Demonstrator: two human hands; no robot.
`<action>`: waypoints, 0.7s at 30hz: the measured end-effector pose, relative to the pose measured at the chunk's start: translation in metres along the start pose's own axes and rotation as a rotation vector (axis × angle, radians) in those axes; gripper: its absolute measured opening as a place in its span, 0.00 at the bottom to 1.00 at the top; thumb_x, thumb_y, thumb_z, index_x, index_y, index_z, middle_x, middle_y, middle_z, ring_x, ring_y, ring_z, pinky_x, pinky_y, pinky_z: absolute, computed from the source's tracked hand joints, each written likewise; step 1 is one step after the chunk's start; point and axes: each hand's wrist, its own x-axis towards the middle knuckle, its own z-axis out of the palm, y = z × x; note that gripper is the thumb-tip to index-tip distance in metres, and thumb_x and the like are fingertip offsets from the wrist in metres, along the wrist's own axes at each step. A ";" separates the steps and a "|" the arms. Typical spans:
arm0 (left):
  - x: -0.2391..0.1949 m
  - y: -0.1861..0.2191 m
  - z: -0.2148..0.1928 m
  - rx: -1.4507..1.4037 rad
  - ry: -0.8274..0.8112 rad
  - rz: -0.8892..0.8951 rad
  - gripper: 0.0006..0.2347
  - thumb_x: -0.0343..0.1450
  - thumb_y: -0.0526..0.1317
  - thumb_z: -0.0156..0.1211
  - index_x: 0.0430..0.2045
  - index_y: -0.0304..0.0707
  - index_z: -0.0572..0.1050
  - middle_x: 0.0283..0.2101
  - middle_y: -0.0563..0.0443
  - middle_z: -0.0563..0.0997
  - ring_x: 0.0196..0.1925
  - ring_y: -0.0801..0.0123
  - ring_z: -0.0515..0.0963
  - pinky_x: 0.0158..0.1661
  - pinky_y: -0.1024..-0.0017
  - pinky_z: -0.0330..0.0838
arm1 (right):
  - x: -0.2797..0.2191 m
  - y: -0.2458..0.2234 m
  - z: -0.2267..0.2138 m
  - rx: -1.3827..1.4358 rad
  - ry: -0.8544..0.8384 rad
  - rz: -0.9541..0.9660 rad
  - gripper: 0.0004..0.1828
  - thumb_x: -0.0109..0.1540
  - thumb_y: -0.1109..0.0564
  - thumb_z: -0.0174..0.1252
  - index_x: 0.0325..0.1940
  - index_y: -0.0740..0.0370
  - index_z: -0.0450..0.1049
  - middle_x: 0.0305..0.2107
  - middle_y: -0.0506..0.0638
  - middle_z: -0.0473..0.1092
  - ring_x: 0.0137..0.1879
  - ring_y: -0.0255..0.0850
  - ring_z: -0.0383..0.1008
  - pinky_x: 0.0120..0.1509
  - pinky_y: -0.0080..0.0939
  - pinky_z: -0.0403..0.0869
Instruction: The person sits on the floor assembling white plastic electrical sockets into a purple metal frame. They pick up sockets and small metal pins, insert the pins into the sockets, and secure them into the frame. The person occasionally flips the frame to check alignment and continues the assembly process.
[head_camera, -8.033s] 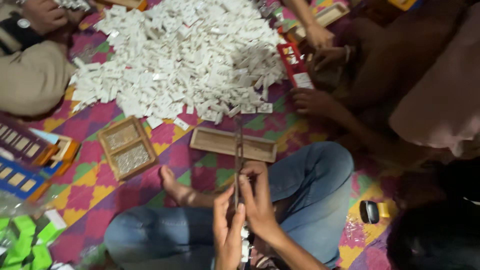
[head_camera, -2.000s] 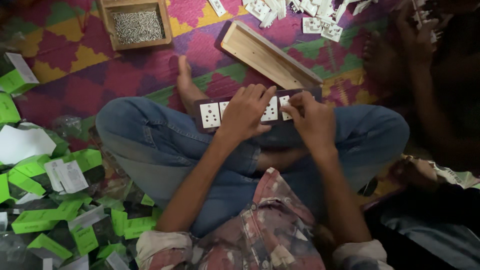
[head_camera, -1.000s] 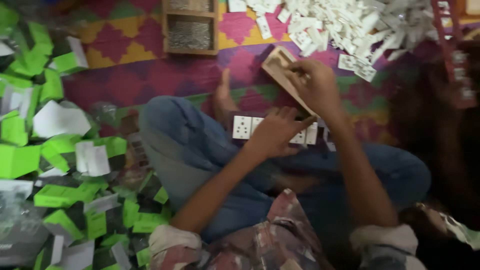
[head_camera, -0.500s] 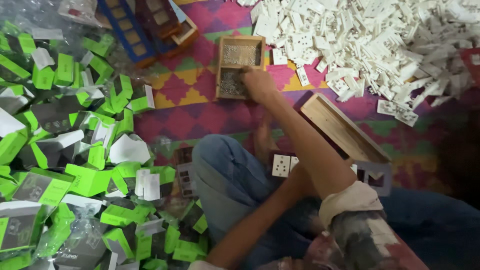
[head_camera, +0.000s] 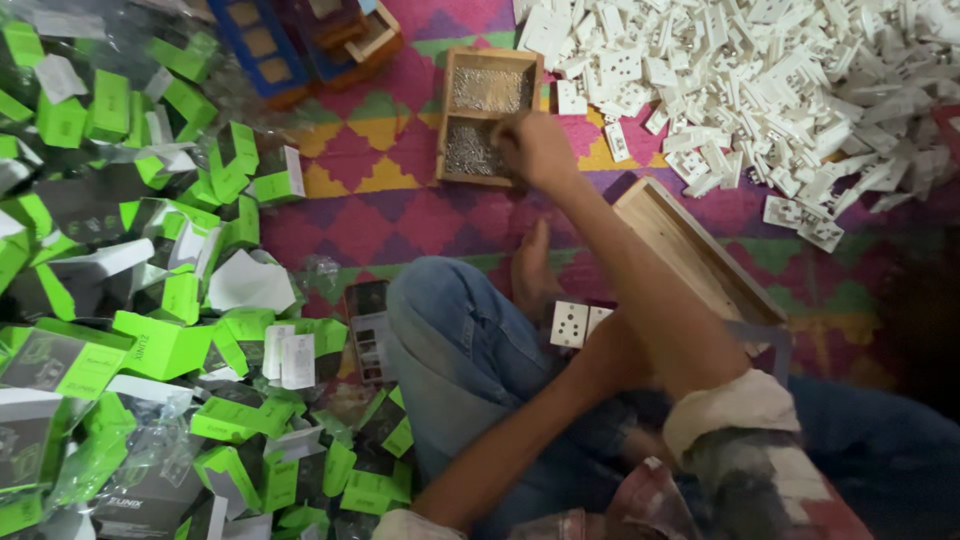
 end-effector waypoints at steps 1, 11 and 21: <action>0.003 0.000 -0.005 0.143 -0.004 0.037 0.30 0.64 0.50 0.65 0.61 0.35 0.72 0.64 0.39 0.75 0.70 0.47 0.72 0.71 0.54 0.63 | 0.000 -0.005 -0.008 0.081 0.062 0.037 0.05 0.59 0.65 0.62 0.38 0.60 0.79 0.33 0.57 0.78 0.38 0.50 0.79 0.43 0.48 0.76; 0.027 0.023 -0.041 0.081 -0.103 -0.083 0.38 0.59 0.61 0.71 0.53 0.26 0.68 0.42 0.40 0.74 0.48 0.49 0.73 0.48 0.55 0.67 | -0.186 -0.045 -0.206 0.496 0.232 0.380 0.03 0.73 0.66 0.64 0.50 0.70 0.79 0.42 0.49 0.78 0.45 0.31 0.76 0.52 0.32 0.76; 0.031 0.043 -0.046 0.214 -0.125 -0.045 0.32 0.62 0.55 0.70 0.56 0.32 0.71 0.40 0.44 0.73 0.45 0.54 0.73 0.47 0.58 0.68 | -0.338 -0.079 -0.231 0.312 0.256 0.672 0.06 0.65 0.68 0.63 0.47 0.69 0.80 0.39 0.51 0.79 0.44 0.33 0.79 0.50 0.33 0.76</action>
